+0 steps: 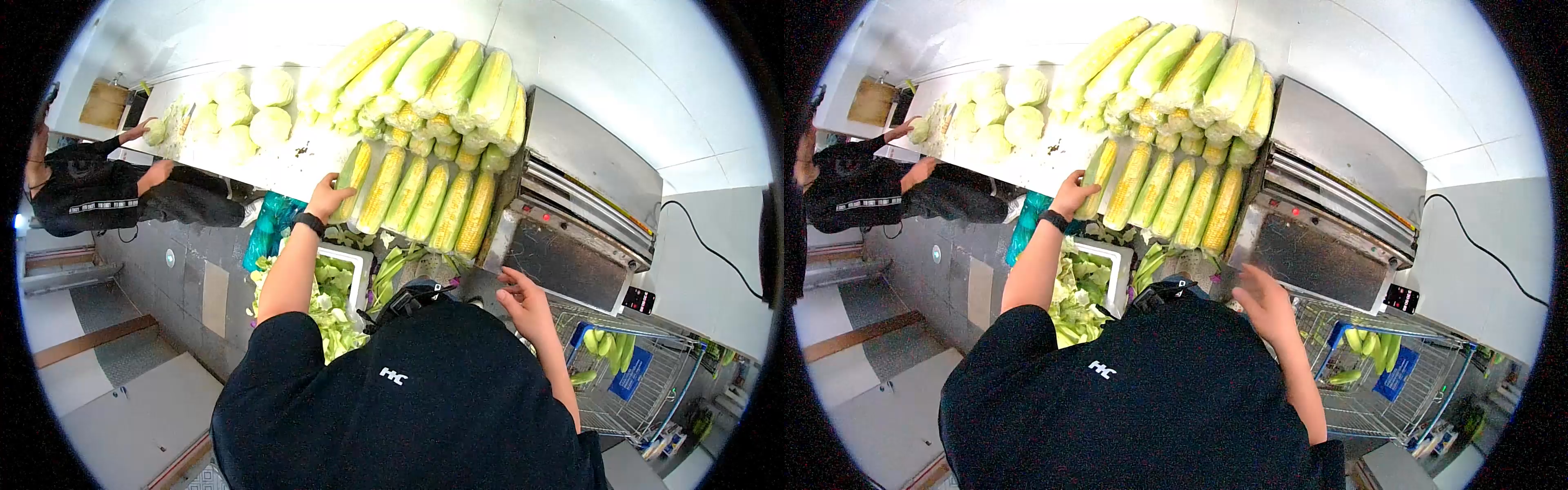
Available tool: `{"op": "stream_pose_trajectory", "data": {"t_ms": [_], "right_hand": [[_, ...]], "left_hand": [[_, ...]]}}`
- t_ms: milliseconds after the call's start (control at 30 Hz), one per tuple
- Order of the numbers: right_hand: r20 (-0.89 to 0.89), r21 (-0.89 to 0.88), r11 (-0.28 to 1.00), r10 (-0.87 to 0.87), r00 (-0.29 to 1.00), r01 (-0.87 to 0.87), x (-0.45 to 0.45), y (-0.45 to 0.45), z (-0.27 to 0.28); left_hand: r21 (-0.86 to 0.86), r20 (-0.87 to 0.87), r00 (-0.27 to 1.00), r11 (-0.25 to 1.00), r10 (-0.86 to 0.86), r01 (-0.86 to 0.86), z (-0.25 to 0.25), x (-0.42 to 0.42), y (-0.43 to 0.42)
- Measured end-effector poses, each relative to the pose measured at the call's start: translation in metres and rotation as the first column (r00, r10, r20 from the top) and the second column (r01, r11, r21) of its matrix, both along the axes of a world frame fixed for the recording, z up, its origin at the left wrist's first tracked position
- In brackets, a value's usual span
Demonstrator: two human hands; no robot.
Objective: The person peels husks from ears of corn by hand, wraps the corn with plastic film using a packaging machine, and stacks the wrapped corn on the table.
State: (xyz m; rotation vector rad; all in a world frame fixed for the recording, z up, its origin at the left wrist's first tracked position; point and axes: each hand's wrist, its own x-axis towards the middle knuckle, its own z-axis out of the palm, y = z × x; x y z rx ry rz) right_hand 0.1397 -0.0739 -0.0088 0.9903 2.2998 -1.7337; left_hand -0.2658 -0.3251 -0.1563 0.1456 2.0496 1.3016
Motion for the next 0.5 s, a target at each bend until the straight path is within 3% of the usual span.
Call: {"op": "stream_pose_trajectory", "data": {"t_ms": [67, 133, 300, 367, 433, 500], "right_hand": [[0.028, -0.035, 0.999, -0.003, 1.0, 0.004, 0.002, -0.001, -0.001], [0.014, 0.123, 0.99, 0.068, 0.998, -0.069, 0.002, 0.0, -0.005], [0.038, 0.066, 0.998, 0.012, 0.999, -0.015, 0.001, -0.006, 0.002], [0.05, 0.042, 0.999, -0.001, 0.999, -0.001, 0.003, -0.009, -0.003], [0.01, 0.082, 0.995, 0.053, 0.999, -0.053, 0.006, -0.011, -0.011], [0.03, 0.088, 0.992, 0.085, 0.996, -0.087, 0.005, -0.012, -0.012]], "left_hand": [[0.025, 0.016, 1.0, 0.999, -0.021, 0.02, -0.014, -0.009, 0.001], [0.035, 0.032, 0.998, 0.998, -0.057, 0.056, -0.026, -0.014, 0.002], [0.041, -0.063, 0.991, 0.992, -0.12, 0.122, -0.069, -0.013, 0.004], [-0.338, -0.297, 0.905, 0.92, -0.306, 0.2, -0.069, -0.005, 0.011], [-0.396, -0.368, 0.852, 0.892, -0.373, 0.219, -0.066, 0.004, 0.016], [-0.368, -0.468, 0.832, 0.922, -0.296, 0.12, -0.063, 0.009, 0.023]]}}
